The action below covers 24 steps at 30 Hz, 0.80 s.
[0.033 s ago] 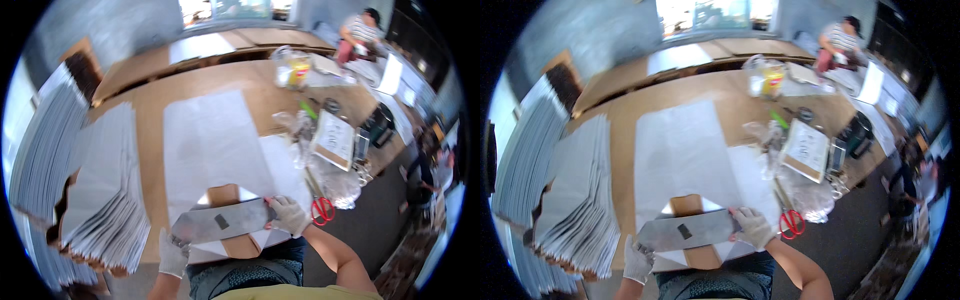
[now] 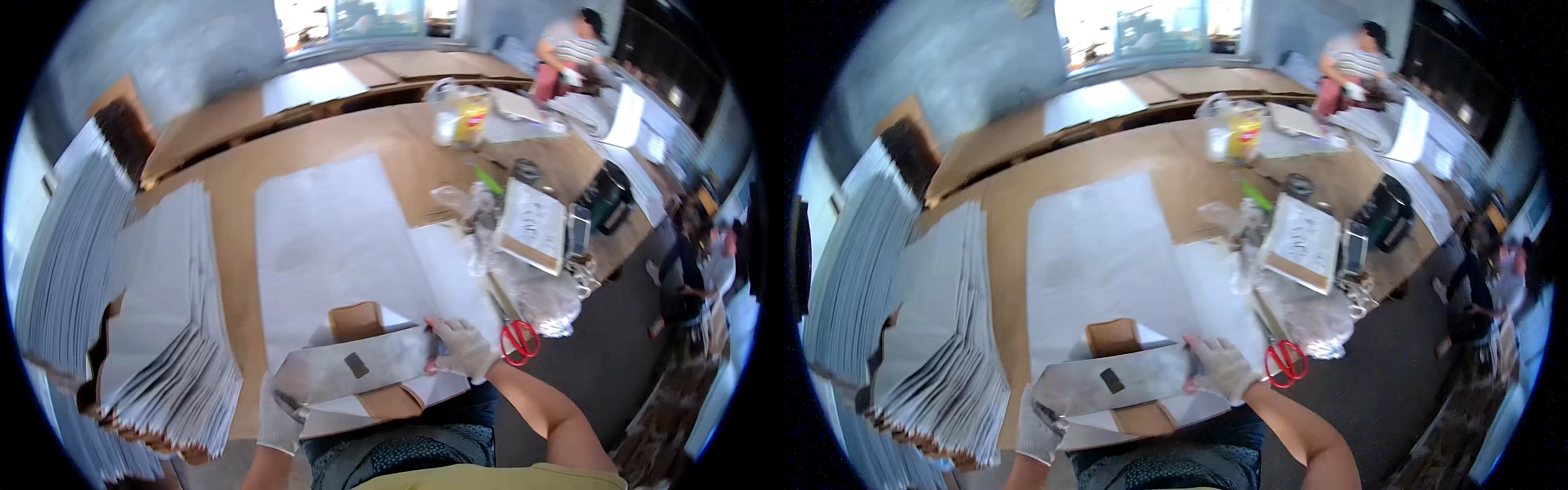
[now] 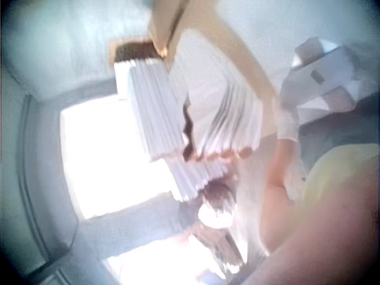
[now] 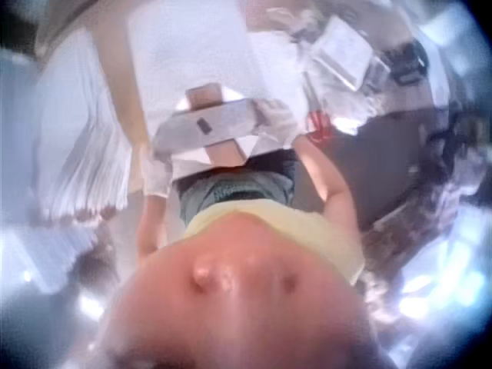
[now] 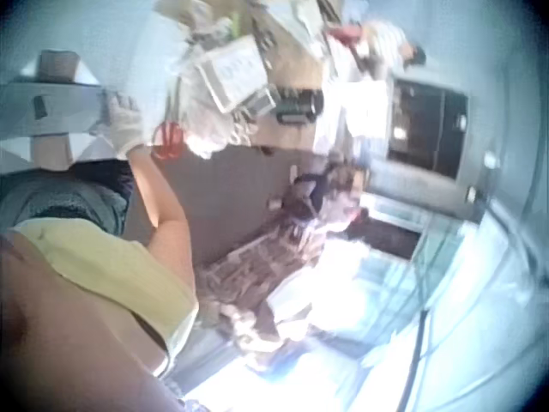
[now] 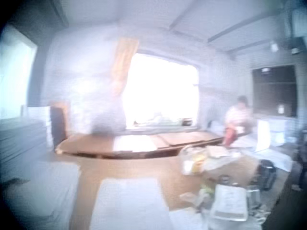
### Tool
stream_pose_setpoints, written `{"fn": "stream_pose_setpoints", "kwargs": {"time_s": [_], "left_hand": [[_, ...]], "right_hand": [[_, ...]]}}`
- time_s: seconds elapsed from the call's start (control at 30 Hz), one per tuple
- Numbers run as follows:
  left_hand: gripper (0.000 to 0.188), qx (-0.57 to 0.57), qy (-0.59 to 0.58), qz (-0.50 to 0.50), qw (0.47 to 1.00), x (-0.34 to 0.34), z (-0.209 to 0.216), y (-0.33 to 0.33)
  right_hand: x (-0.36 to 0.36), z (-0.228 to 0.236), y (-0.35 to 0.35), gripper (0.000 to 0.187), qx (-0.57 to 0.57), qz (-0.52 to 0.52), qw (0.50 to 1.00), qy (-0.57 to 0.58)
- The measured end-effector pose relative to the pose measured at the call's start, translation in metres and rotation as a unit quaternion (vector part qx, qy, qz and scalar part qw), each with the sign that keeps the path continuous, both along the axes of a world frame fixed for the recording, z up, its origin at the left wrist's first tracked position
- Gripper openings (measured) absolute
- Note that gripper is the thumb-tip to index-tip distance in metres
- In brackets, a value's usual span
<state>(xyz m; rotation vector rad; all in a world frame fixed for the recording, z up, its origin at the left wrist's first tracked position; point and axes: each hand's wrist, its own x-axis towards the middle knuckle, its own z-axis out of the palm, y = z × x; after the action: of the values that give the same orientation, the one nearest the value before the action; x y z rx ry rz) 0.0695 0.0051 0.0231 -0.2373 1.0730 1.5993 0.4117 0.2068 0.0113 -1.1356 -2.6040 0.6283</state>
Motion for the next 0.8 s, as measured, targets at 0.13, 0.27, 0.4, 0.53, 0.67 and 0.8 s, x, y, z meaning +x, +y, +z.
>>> {"fn": "stream_pose_setpoints", "kwargs": {"time_s": [0.13,0.27,0.4,0.53,0.67,0.8], "left_hand": [[0.023,-0.106,0.478,-0.118,0.864,-0.010,0.084,0.050],[0.016,0.036,0.761,0.056,0.645,-0.042,0.210,0.047],[0.039,-0.102,0.844,0.156,0.503,-0.189,0.308,0.006],[0.031,-0.147,0.657,0.210,0.709,-0.290,0.330,-0.062],[0.020,-0.375,0.856,0.003,0.356,-0.337,0.241,-0.136],[0.023,-0.324,0.694,0.154,0.625,-0.388,0.156,-0.190]], "right_hand": [[0.011,-0.001,0.060,0.051,-0.232,-0.079,0.962,0.119],[0.001,0.042,0.074,0.036,-0.247,-0.203,0.917,0.241],[0.034,-0.007,0.142,0.022,-0.235,-0.194,0.837,0.454],[0.013,-0.012,0.140,0.037,-0.049,-0.175,0.939,0.291],[-0.003,-0.015,0.099,0.043,-0.056,-0.168,0.963,0.201],[0.011,0.005,0.057,0.056,-0.060,-0.090,0.993,0.052]]}}
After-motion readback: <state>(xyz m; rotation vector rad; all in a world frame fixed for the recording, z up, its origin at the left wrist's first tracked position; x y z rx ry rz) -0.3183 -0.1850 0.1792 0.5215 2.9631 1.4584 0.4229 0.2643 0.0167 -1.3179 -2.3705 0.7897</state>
